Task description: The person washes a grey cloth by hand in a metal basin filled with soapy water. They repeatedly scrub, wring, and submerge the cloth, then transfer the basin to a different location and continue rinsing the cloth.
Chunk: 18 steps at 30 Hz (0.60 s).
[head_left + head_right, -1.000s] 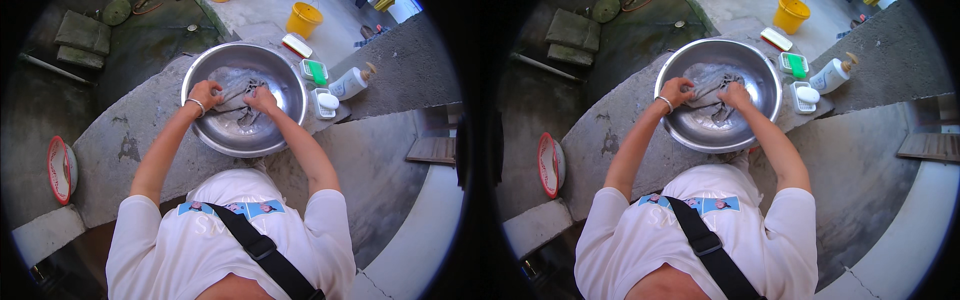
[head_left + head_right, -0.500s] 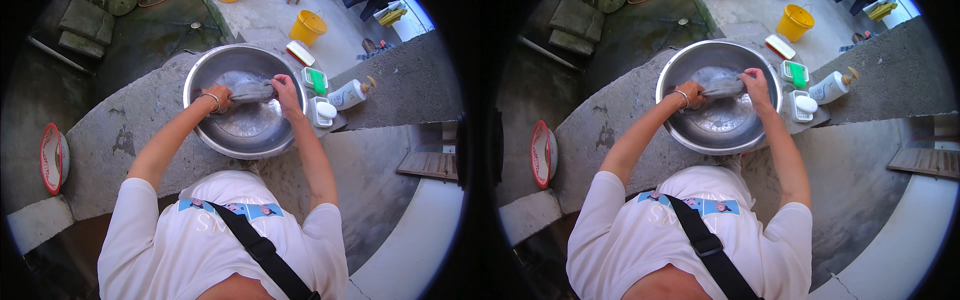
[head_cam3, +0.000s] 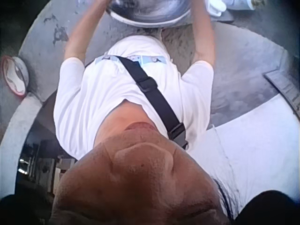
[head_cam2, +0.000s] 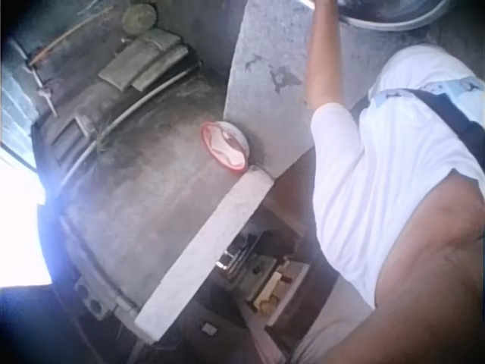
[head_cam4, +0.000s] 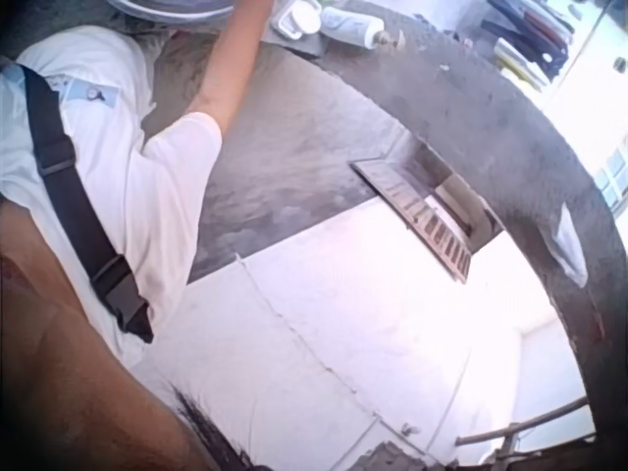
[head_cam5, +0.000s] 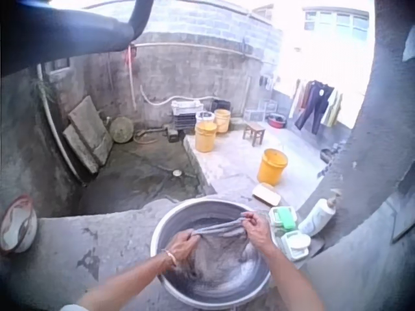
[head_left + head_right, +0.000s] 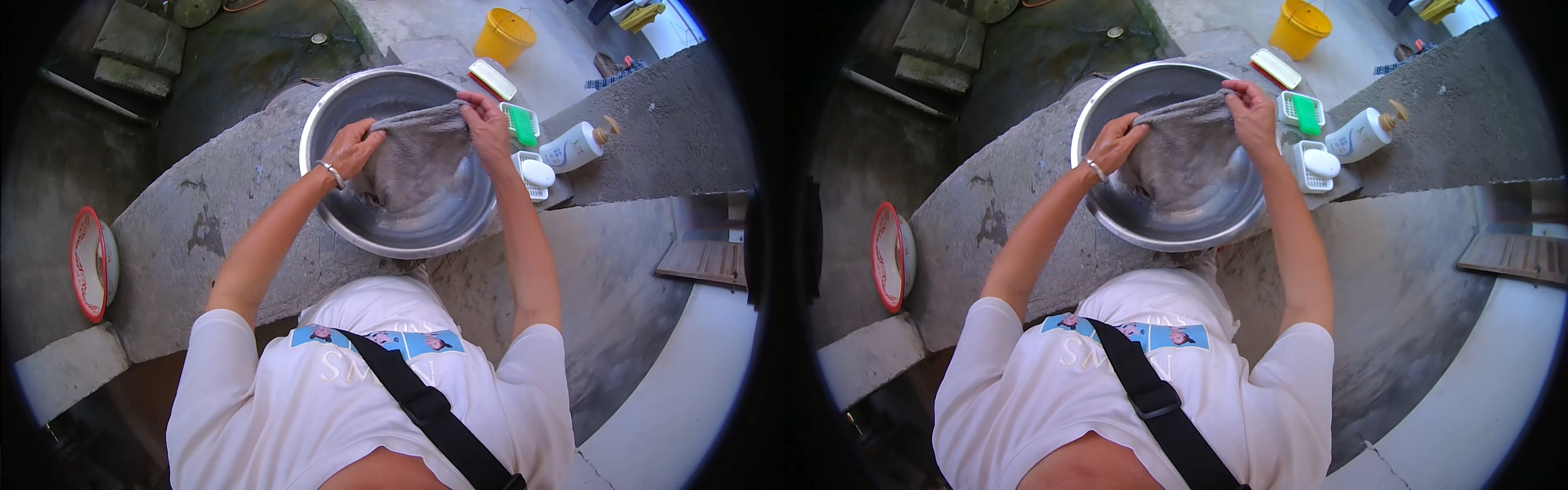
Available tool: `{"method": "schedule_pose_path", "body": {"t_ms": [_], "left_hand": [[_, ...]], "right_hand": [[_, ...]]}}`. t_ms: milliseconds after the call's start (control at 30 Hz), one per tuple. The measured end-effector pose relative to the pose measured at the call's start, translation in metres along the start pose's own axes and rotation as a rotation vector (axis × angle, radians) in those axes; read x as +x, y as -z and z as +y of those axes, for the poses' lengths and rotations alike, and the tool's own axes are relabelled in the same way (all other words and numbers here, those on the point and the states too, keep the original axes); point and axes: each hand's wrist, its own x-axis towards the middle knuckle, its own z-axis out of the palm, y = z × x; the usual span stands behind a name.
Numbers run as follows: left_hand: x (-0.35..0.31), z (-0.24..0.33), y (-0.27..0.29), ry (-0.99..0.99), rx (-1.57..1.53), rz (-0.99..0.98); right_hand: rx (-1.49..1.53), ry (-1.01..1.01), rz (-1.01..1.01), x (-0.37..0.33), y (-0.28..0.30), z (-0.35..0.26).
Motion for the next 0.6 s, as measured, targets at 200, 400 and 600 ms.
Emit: {"method": "schedule_pose_path", "body": {"t_ms": [200,400,600], "left_hand": [[0.029,-0.072,-0.032,0.3,0.563,-0.038],[0.044,-0.074,-0.041,0.426,0.61,-0.194],[0.055,-0.112,-0.044,0.647,-0.263,0.25]], "right_hand": [[-0.945,-0.164,-0.1,0.019,-0.006,0.093],[-0.831,-0.246,-0.458,0.012,-0.052,0.114],[-1.136,-0.076,0.097,0.002,-0.063,0.082]]}}
